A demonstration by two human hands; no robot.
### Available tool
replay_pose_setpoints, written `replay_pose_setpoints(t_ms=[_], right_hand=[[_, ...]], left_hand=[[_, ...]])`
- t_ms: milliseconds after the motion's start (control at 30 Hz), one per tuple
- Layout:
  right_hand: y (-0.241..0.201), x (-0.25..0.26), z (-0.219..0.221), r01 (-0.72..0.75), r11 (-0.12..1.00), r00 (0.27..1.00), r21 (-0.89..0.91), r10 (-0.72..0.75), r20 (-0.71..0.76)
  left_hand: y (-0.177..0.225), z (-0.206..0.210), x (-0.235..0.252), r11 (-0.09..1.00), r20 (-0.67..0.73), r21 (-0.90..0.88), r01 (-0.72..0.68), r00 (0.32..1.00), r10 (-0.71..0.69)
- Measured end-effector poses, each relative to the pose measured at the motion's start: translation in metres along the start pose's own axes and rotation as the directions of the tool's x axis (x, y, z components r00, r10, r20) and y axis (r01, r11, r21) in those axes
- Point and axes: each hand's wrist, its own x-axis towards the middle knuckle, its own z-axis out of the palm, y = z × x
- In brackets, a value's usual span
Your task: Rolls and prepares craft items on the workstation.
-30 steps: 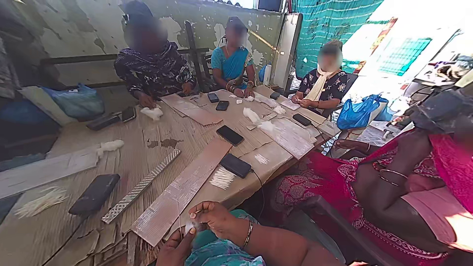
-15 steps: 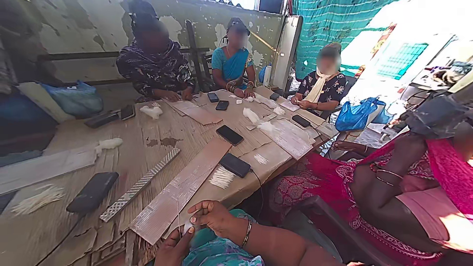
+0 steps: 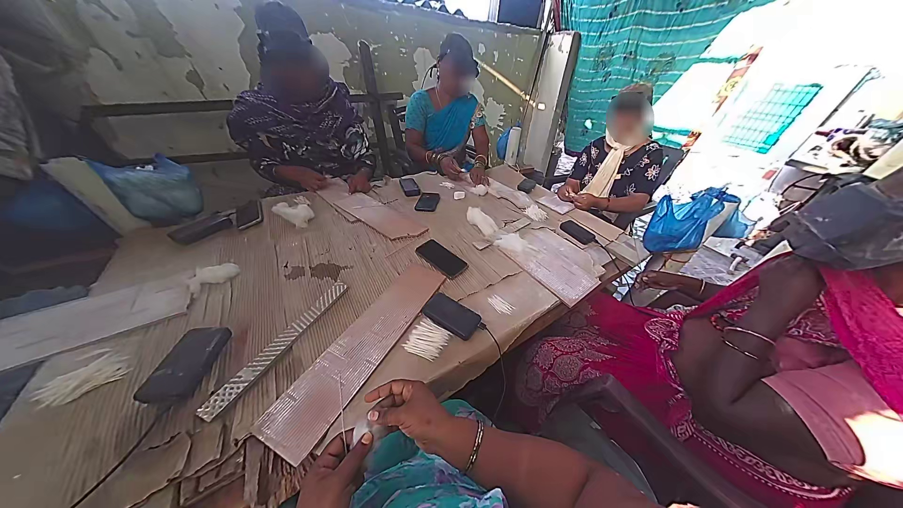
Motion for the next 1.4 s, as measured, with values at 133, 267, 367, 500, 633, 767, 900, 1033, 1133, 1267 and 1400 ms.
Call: replay_pose_setpoints(t_ms=[133, 267, 367, 500, 633, 767, 900, 1033, 1133, 1267, 1400], right_hand=[[-0.001, -0.001, 0.001, 0.011, 1.000, 1.000, -0.001, -0.011, -0.026], [0.000, 0.000, 0.001, 0.025, 1.000, 0.999, -0.001, -0.025, -0.043], [0.000, 0.000, 0.000, 0.022, 1.000, 0.998, 0.007, -0.022, -0.056], [-0.001, 0.000, 0.000, 0.022, 1.000, 1.000, -0.002, -0.022, -0.018], [-0.001, -0.001, 0.001, 0.018, 1.000, 1.000, -0.010, -0.018, 0.025], [0.000, -0.001, 0.001, 0.029, 0.999, 0.999, -0.021, -0.028, 0.016], [-0.002, -0.002, 0.001, 0.036, 0.999, 0.999, -0.037, -0.036, -0.008], [-0.006, -0.001, -0.002, 0.047, 0.999, 0.998, -0.021, -0.048, -0.045], [-0.008, 0.001, -0.004, 0.071, 0.997, 0.994, -0.016, -0.072, -0.078], [-0.007, 0.003, -0.005, 0.088, 0.996, 0.991, -0.001, -0.087, -0.104], [-0.011, 0.002, -0.005, 0.118, 0.993, 0.974, 0.001, -0.115, -0.193]], left_hand=[[0.001, 0.000, -0.001, 1.000, 0.004, 0.013, 0.011, 1.000, -0.011], [0.003, 0.001, -0.002, 1.000, 0.006, 0.016, 0.004, 1.000, -0.004], [0.002, 0.001, -0.001, 1.000, 0.007, 0.016, 0.006, 1.000, -0.006], [0.002, -0.001, -0.001, 1.000, 0.011, 0.015, 0.002, 1.000, -0.002], [0.001, -0.001, 0.000, 1.000, 0.013, 0.010, -0.009, 1.000, 0.009], [0.001, -0.001, 0.000, 1.000, 0.006, 0.009, -0.011, 1.000, 0.011], [0.001, -0.001, 0.000, 1.000, 0.012, 0.013, -0.016, 1.000, 0.016], [0.001, 0.000, -0.001, 1.000, 0.010, 0.014, -0.023, 1.000, 0.022], [0.001, -0.001, -0.001, 1.000, 0.005, 0.019, -0.024, 1.000, 0.024], [0.003, 0.002, -0.001, 0.999, -0.014, 0.007, -0.031, 0.999, 0.031], [0.009, 0.003, -0.003, 1.000, 0.000, -0.003, -0.021, 1.000, 0.021]])
